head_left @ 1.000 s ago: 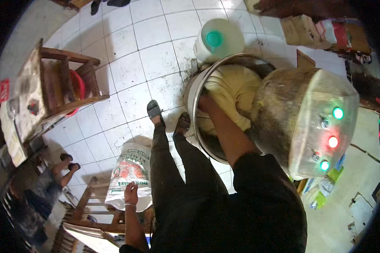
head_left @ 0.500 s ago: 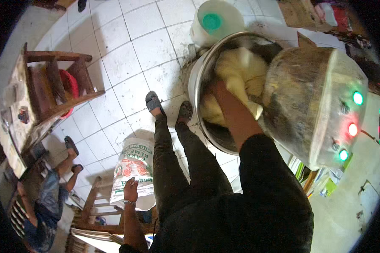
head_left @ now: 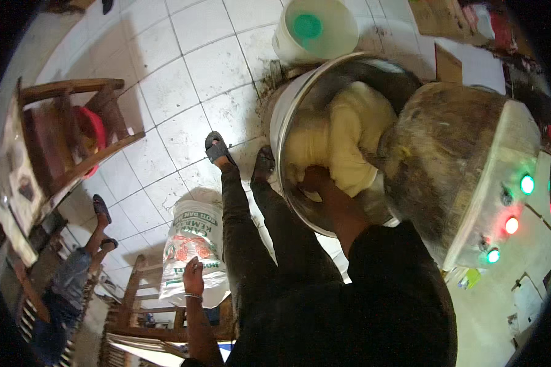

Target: The person shapes dough into donut rings on a table, then moves to a large industrial dough mixer, adding water from a bucket and checking the dough consistency by hand, before moving containers of prepared donuts.

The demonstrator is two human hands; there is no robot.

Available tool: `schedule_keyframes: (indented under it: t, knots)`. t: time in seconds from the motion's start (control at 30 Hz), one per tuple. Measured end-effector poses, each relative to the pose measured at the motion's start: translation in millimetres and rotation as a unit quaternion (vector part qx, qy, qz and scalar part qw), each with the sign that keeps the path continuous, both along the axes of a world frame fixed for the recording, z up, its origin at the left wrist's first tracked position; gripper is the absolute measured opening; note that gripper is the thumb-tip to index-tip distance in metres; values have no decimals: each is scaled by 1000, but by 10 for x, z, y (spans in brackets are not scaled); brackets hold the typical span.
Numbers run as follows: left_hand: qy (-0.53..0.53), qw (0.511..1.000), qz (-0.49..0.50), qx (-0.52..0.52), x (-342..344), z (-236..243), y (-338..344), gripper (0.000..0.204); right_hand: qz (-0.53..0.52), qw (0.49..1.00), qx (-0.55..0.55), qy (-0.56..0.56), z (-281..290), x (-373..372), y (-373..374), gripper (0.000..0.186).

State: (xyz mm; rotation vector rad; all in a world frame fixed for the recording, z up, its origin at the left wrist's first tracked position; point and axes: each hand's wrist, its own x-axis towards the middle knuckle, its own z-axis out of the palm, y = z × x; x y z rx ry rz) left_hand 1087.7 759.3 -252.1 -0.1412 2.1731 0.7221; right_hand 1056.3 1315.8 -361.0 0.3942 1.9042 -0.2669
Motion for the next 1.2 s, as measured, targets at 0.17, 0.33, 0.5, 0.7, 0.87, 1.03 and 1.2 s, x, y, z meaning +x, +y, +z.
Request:
schedule_keyframes:
  t: [0.17, 0.33, 0.5, 0.7, 0.87, 1.03, 1.2]
  knots:
    - [-53, 993, 99, -49, 98, -309, 269, 40, -57, 996, -14, 61, -94, -449, -169, 52]
    - [-19, 990, 141, 23, 40, -323, 255, 39, -47, 961, -49, 267, -770, -85, -293, 53]
    - [-99, 990, 95, -36, -161, 61, 326, 42, -243, 948, -27, 205, -420, -522, -206, 71]
    - [4, 989, 143, 41, -105, 150, -275, 44, -350, 837, -141, 397, 1388, -423, -149, 75]
    - [29, 987, 156, 41, -364, 329, -235, 46, -306, 833, -152, 435, 1735, 506, -250, 66]
    - [150, 979, 133, 28, -466, 583, -256, 39, -457, 780, -192, 383, 1788, 970, -282, 54]
    - [62, 991, 115, -10, -613, 616, -512, 40, -431, 834, -82, 333, 1879, 1320, 17, 45]
